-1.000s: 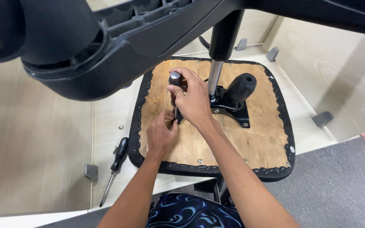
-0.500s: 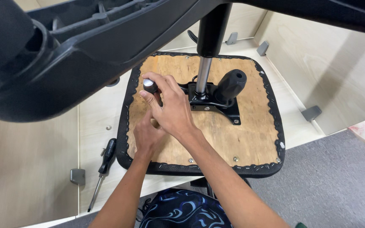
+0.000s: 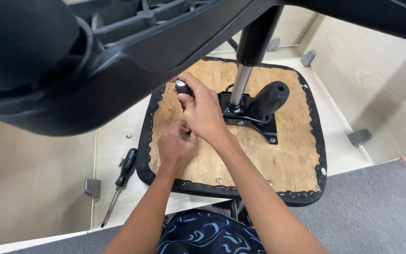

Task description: The person uses a screwdriver to tighten screws on the underside of an office chair seat, securing the seat to the chair's central column and base. The person works methodically on multiple fasteners to complete the assembly.

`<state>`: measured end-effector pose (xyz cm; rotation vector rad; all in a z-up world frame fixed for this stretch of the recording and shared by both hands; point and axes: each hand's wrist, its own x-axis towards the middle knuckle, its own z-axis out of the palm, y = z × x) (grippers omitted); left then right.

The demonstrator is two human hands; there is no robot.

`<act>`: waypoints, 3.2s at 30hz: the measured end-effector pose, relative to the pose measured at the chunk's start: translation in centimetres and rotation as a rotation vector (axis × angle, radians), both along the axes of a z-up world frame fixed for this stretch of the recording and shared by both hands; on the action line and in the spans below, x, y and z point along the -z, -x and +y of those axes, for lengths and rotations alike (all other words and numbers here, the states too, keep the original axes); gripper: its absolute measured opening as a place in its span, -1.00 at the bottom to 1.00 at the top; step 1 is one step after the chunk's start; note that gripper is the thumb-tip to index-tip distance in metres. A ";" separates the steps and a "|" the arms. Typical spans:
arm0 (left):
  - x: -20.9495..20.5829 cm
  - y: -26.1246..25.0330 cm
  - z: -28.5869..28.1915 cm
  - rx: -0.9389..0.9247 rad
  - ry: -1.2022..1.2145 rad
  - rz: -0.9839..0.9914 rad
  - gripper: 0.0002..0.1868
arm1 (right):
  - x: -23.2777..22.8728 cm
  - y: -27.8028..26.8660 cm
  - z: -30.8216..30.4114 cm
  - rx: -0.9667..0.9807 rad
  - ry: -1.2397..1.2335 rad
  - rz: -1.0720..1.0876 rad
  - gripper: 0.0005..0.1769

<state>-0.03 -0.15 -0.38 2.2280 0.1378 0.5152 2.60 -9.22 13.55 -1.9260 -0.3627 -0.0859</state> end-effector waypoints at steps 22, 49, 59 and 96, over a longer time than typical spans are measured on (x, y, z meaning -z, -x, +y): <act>-1.2 0.3 0.2 0.049 -0.033 0.099 -0.71 | -0.3 0.5 0.1 -0.080 0.104 -0.323 -0.61; 0.3 -0.3 -0.5 0.007 -0.073 0.129 -0.68 | -0.5 0.7 -1.1 -0.102 0.063 -0.271 -0.75; 0.3 -1.5 -1.3 -0.004 -0.212 0.239 -0.71 | -0.7 0.7 -2.0 -0.313 -0.064 -0.177 -0.42; 0.0 0.4 0.6 0.139 0.019 0.113 -0.70 | -0.6 2.2 -0.9 0.131 0.129 -0.146 -0.61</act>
